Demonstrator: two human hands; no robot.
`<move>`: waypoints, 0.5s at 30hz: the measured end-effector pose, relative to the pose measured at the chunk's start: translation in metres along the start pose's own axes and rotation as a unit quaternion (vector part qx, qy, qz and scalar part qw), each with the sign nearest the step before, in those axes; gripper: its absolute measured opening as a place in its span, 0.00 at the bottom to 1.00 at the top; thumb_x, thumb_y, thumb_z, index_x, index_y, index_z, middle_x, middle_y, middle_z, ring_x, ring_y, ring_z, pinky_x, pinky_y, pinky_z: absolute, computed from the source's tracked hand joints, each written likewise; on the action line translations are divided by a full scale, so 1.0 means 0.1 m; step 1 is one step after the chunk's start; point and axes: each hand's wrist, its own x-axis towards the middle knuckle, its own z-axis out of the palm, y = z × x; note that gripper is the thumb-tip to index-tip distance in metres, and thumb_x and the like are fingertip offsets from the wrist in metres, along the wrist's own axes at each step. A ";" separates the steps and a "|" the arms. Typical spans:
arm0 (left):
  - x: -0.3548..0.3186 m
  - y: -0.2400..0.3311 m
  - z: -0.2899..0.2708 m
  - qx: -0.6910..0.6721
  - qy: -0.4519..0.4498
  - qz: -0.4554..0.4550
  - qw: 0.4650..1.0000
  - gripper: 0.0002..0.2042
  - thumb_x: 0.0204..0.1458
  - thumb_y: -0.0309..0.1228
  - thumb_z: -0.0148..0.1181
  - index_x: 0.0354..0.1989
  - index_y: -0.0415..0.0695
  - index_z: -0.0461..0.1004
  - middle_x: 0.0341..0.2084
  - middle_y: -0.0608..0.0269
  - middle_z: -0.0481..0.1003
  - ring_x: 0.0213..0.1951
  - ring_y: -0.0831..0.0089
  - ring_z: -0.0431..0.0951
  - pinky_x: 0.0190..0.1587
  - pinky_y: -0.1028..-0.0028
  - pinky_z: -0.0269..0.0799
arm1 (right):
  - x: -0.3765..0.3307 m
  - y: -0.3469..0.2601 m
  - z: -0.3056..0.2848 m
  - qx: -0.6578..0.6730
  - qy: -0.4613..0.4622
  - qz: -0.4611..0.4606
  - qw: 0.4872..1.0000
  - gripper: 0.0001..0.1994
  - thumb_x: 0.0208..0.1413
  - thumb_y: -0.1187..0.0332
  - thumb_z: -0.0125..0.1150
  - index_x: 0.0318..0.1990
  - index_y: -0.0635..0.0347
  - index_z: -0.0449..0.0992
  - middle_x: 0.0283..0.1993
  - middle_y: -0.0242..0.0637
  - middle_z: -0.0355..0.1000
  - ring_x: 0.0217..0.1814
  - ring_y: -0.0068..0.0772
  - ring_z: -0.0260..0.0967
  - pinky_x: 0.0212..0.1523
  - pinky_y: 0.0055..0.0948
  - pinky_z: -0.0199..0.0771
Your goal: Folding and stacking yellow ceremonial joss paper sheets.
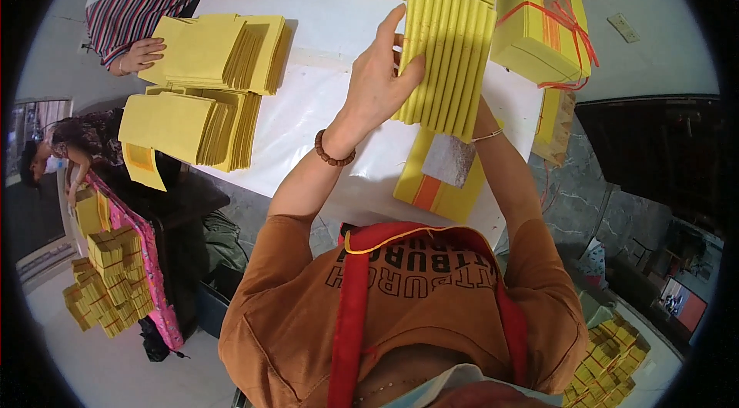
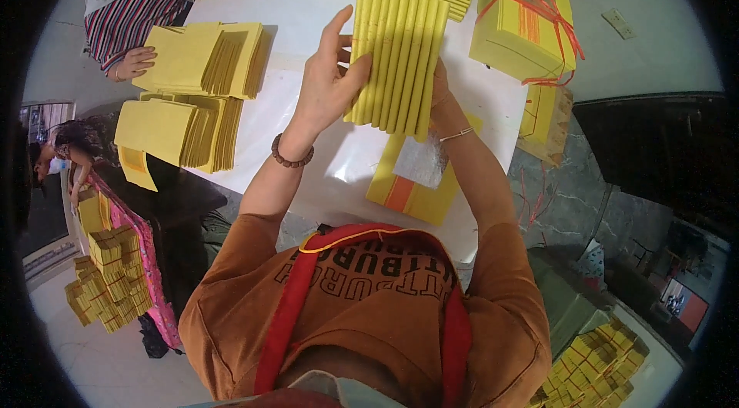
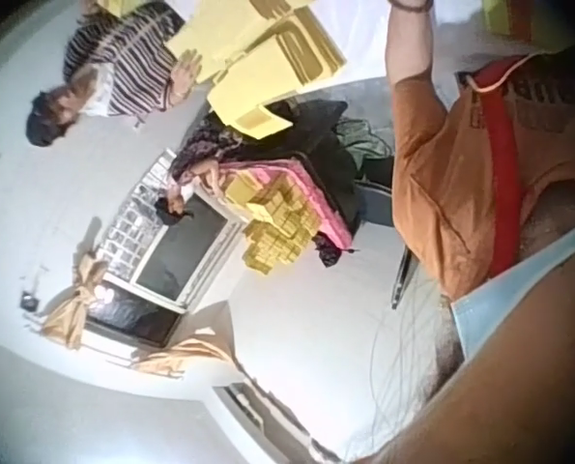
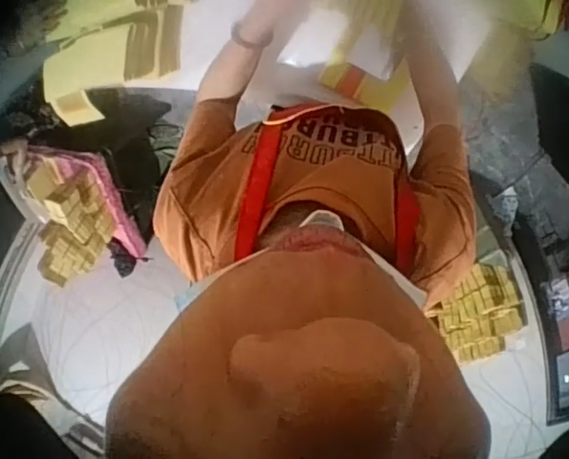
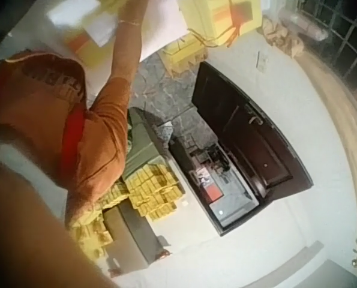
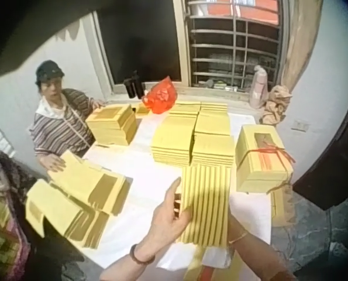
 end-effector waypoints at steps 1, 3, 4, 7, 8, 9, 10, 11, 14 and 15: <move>0.01 0.02 0.00 0.013 -0.003 0.007 1.000 0.28 0.48 0.30 0.53 0.59 0.39 0.56 0.32 0.51 0.73 0.27 0.67 0.74 0.30 0.71 0.71 | -0.03 0.03 0.02 0.004 -0.001 -0.004 1.000 0.29 0.58 0.49 0.41 0.60 0.61 0.58 0.59 0.44 0.62 0.58 0.40 0.63 0.57 0.41 0.66; 0.00 0.03 0.00 0.027 -0.008 0.014 0.999 0.29 0.48 0.30 0.53 0.60 0.39 0.54 0.34 0.49 0.72 0.28 0.66 0.75 0.29 0.71 0.71 | -0.04 0.04 0.02 0.045 -0.015 0.008 0.999 0.30 0.59 0.48 0.38 0.61 0.61 0.57 0.60 0.46 0.61 0.59 0.41 0.62 0.58 0.43 0.65; 0.00 0.03 0.00 0.021 -0.006 0.009 1.000 0.28 0.48 0.31 0.53 0.60 0.39 0.54 0.35 0.49 0.72 0.28 0.66 0.75 0.30 0.71 0.71 | -0.05 0.03 0.01 0.046 -0.015 0.006 0.999 0.30 0.59 0.48 0.38 0.61 0.61 0.57 0.60 0.46 0.61 0.59 0.41 0.62 0.58 0.43 0.65; -0.02 0.08 0.01 0.001 -0.003 -0.003 1.000 0.28 0.49 0.32 0.53 0.59 0.38 0.55 0.38 0.49 0.72 0.30 0.64 0.76 0.33 0.70 0.72 | -0.07 0.00 0.01 -0.071 0.041 -0.007 0.997 0.29 0.58 0.49 0.41 0.60 0.63 0.59 0.58 0.48 0.62 0.58 0.42 0.63 0.58 0.44 0.65; -0.02 0.09 0.01 -0.014 -0.001 -0.010 1.000 0.28 0.49 0.32 0.54 0.58 0.38 0.56 0.39 0.48 0.72 0.32 0.62 0.76 0.35 0.69 0.72 | -0.05 0.00 -0.14 -0.071 0.042 -0.009 0.997 0.29 0.58 0.49 0.41 0.60 0.63 0.59 0.58 0.48 0.62 0.58 0.42 0.63 0.58 0.44 0.65; -0.01 0.10 0.04 -0.015 -0.005 -0.007 1.000 0.28 0.49 0.32 0.54 0.58 0.38 0.56 0.39 0.48 0.72 0.32 0.62 0.76 0.35 0.69 0.72 | -0.04 -0.01 -0.38 -0.034 0.016 0.010 0.999 0.29 0.57 0.49 0.42 0.59 0.63 0.59 0.57 0.47 0.63 0.57 0.43 0.64 0.57 0.44 0.65; -0.02 0.08 0.06 0.018 0.005 0.013 1.000 0.28 0.49 0.33 0.54 0.58 0.37 0.56 0.40 0.47 0.72 0.35 0.60 0.76 0.37 0.67 0.72 | -0.01 0.01 -0.40 0.005 -0.011 0.035 0.999 0.30 0.57 0.49 0.44 0.59 0.63 0.60 0.57 0.47 0.64 0.57 0.43 0.64 0.57 0.44 0.66; -0.02 0.06 0.06 0.051 0.014 0.033 0.998 0.28 0.49 0.34 0.54 0.58 0.36 0.56 0.41 0.46 0.71 0.38 0.57 0.76 0.40 0.66 0.72 | -0.05 0.03 -0.41 0.005 0.012 0.026 1.000 0.30 0.55 0.49 0.47 0.58 0.63 0.61 0.56 0.47 0.65 0.56 0.43 0.65 0.56 0.44 0.66; -0.02 0.06 0.04 0.086 0.016 0.029 0.996 0.29 0.47 0.35 0.54 0.57 0.36 0.56 0.43 0.43 0.70 0.41 0.53 0.75 0.43 0.64 0.71 | -0.04 0.03 -0.32 0.010 0.005 0.027 1.000 0.31 0.53 0.50 0.51 0.58 0.63 0.61 0.55 0.47 0.65 0.55 0.43 0.66 0.56 0.43 0.67; -0.02 0.06 0.03 0.085 0.016 0.029 0.996 0.29 0.47 0.35 0.54 0.57 0.36 0.56 0.43 0.43 0.70 0.41 0.53 0.75 0.43 0.64 0.71 | -0.03 0.05 -0.23 -0.028 0.059 -0.013 0.998 0.32 0.52 0.50 0.54 0.58 0.63 0.61 0.56 0.47 0.65 0.55 0.43 0.66 0.57 0.43 0.66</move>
